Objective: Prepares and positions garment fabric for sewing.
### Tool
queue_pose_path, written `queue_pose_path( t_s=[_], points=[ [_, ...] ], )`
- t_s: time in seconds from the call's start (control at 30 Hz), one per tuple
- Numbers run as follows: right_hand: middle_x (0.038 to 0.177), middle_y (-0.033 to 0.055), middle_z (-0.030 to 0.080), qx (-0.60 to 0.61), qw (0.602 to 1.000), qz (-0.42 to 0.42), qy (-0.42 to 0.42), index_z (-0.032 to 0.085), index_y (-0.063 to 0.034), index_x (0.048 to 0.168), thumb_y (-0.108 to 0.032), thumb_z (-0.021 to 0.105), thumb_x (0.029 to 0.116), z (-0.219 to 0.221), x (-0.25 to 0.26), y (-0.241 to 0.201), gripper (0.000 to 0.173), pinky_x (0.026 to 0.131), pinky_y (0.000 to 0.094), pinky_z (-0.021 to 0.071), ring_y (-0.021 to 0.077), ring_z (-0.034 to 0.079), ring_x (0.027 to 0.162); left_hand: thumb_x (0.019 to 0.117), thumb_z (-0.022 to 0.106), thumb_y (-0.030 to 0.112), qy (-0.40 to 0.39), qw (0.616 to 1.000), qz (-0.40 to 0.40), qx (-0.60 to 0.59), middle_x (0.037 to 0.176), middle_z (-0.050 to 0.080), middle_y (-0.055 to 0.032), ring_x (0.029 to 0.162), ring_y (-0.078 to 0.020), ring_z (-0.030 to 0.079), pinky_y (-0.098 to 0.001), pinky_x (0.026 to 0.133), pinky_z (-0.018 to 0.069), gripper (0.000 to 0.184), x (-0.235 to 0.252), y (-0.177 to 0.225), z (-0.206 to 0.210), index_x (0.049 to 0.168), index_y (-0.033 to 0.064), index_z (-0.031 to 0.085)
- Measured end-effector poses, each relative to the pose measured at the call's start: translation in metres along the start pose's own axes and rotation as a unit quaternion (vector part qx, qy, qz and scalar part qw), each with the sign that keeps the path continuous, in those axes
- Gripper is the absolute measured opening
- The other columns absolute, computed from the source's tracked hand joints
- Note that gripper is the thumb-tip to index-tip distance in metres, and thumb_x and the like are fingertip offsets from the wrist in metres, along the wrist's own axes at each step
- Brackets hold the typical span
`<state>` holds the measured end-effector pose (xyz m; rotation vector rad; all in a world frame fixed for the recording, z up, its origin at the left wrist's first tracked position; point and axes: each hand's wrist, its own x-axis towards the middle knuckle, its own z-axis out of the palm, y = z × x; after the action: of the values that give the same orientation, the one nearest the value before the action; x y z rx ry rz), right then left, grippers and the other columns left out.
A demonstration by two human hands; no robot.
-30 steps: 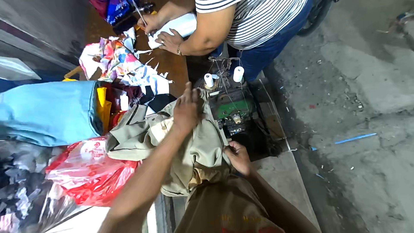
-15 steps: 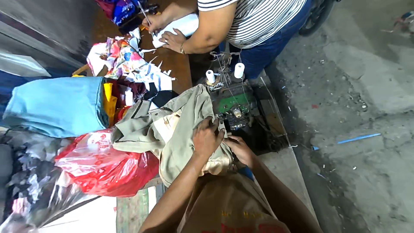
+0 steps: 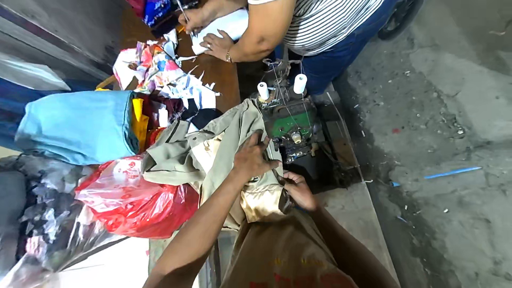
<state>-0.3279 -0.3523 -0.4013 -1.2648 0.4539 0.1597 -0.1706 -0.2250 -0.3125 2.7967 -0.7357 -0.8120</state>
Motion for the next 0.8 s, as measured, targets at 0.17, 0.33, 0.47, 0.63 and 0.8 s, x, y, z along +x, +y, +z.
queue_pose_path(
  t_s=[0.17, 0.33, 0.47, 0.63, 0.8],
  points=[
    [0.086, 0.0017, 0.068, -0.073, 0.997, 0.006, -0.019, 0.071, -0.0007, 0.098, -0.005, 0.068, 0.0902, 0.002, 0.002, -0.015, 0.009, 0.072, 0.0211, 0.0537, 0.0019, 0.063, 0.077, 0.077, 0.071, 0.076, -0.016, 1.0, 0.002, 0.012, 0.169, 0.024, -0.0053, 0.153, -0.0273, 0.03, -0.0515, 0.117, 0.036, 0.091, 0.008, -0.001, -0.012, 0.15, 0.0238, 0.054],
    [0.083, -0.0007, 0.067, -0.039, 0.999, -0.03, -0.019, 0.071, -0.003, 0.091, -0.009, 0.064, 0.0948, -0.005, 0.004, -0.011, 0.01, 0.072, 0.0212, 0.0532, 0.0021, 0.062, 0.076, 0.0748, 0.07, 0.079, -0.026, 0.999, -0.005, 0.026, 0.171, 0.019, -0.0044, 0.154, -0.0273, 0.027, -0.0519, 0.118, 0.0352, 0.097, 0.015, -0.003, -0.017, 0.152, 0.0245, 0.051],
    [0.092, 0.0021, 0.068, 0.036, 0.999, -0.004, 0.0, 0.07, -0.0021, 0.103, -0.016, 0.055, 0.1042, -0.01, 0.007, -0.009, 0.02, 0.083, 0.0274, 0.055, 0.0066, 0.064, 0.087, 0.0695, 0.069, 0.085, -0.052, 0.998, -0.01, 0.045, 0.173, 0.009, -0.0068, 0.156, -0.0289, 0.019, -0.0522, 0.122, 0.0261, 0.115, 0.019, -0.002, -0.019, 0.16, 0.0228, 0.037],
    [0.096, 0.0052, 0.07, -0.13, 0.984, 0.011, -0.123, 0.071, 0.0014, 0.105, -0.01, 0.06, 0.0972, -0.02, 0.013, -0.036, 0.018, 0.082, 0.0244, 0.0542, 0.0039, 0.064, 0.087, 0.0657, 0.073, 0.085, -0.035, 0.999, -0.009, 0.038, 0.172, 0.011, -0.0076, 0.157, -0.0288, 0.017, -0.052, 0.123, 0.0249, 0.118, 0.027, -0.004, -0.022, 0.159, 0.021, 0.039],
    [0.088, 0.0031, 0.066, -0.135, 0.99, -0.022, -0.039, 0.069, -0.0001, 0.1, -0.011, 0.058, 0.0982, -0.002, 0.006, -0.032, 0.016, 0.074, 0.0202, 0.0516, 0.0017, 0.061, 0.079, 0.0636, 0.073, 0.086, -0.046, 0.998, -0.003, 0.048, 0.173, 0.009, -0.0079, 0.157, -0.0301, 0.017, -0.054, 0.122, 0.0267, 0.12, 0.035, -0.011, -0.026, 0.159, 0.0224, 0.039]
  ],
)
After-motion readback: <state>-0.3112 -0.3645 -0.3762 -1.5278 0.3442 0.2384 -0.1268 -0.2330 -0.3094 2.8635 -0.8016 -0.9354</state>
